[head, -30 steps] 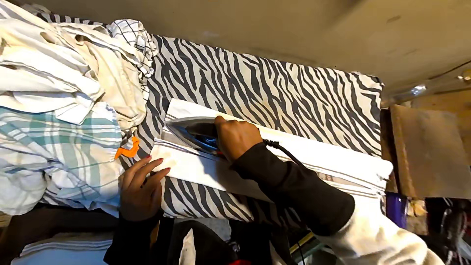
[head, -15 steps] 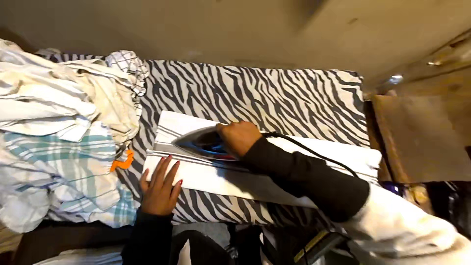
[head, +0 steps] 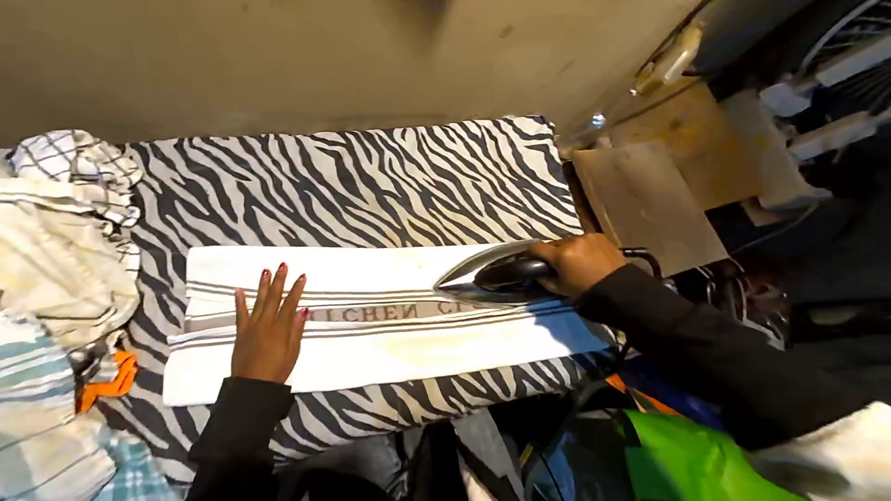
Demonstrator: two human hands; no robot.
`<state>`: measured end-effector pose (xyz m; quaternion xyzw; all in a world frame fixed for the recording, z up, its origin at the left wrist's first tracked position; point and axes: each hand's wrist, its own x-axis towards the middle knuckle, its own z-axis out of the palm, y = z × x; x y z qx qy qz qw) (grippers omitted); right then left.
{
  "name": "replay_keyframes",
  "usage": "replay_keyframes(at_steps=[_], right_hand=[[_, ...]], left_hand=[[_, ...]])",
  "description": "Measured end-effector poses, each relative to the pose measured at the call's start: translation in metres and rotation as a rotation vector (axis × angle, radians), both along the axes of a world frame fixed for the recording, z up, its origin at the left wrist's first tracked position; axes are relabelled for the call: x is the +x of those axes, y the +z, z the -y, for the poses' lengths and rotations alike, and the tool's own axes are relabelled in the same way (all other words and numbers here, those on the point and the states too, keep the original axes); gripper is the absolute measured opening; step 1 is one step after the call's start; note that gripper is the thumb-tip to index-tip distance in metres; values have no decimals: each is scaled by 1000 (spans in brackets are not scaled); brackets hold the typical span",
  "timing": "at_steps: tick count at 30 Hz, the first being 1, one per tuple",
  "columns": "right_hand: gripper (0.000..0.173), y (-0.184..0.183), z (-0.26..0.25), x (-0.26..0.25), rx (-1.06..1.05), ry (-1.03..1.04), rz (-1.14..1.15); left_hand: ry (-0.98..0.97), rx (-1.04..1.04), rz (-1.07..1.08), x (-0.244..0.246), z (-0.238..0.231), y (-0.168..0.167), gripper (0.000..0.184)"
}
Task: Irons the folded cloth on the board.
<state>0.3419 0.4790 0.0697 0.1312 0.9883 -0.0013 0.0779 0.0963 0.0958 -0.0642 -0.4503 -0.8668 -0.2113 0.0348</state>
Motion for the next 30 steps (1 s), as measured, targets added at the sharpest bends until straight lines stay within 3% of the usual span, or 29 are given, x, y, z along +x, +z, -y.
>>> replay_keyframes(at_steps=[4, 8, 13, 15, 20, 22, 26, 30], right_hand=[[18, -4, 31, -14, -55, -86, -53], [24, 8, 6, -36, -90, -338, 59], [20, -1, -26, -3, -36, 0, 22], [18, -2, -33, 3, -21, 3, 34], [32, 28, -23, -32, -113, -394, 180], [33, 46, -29, -34, -113, -513, 105], [37, 74, -69, 2, -110, -814, -132], [41, 75, -108, 41, -37, -978, -123]], left_hand=[[-89, 124, 50, -7, 7, -3, 52], [-145, 124, 103, -8, 15, -2, 57], [-140, 221, 149, -11, 15, -7, 41], [-126, 250, 152, -11, 13, -6, 39], [-164, 156, -4, 14, -4, 7, 42], [-232, 107, -107, 34, -19, 11, 47], [-315, 65, -100, 70, -38, -4, 59], [-257, 126, -8, 67, -53, -6, 62]])
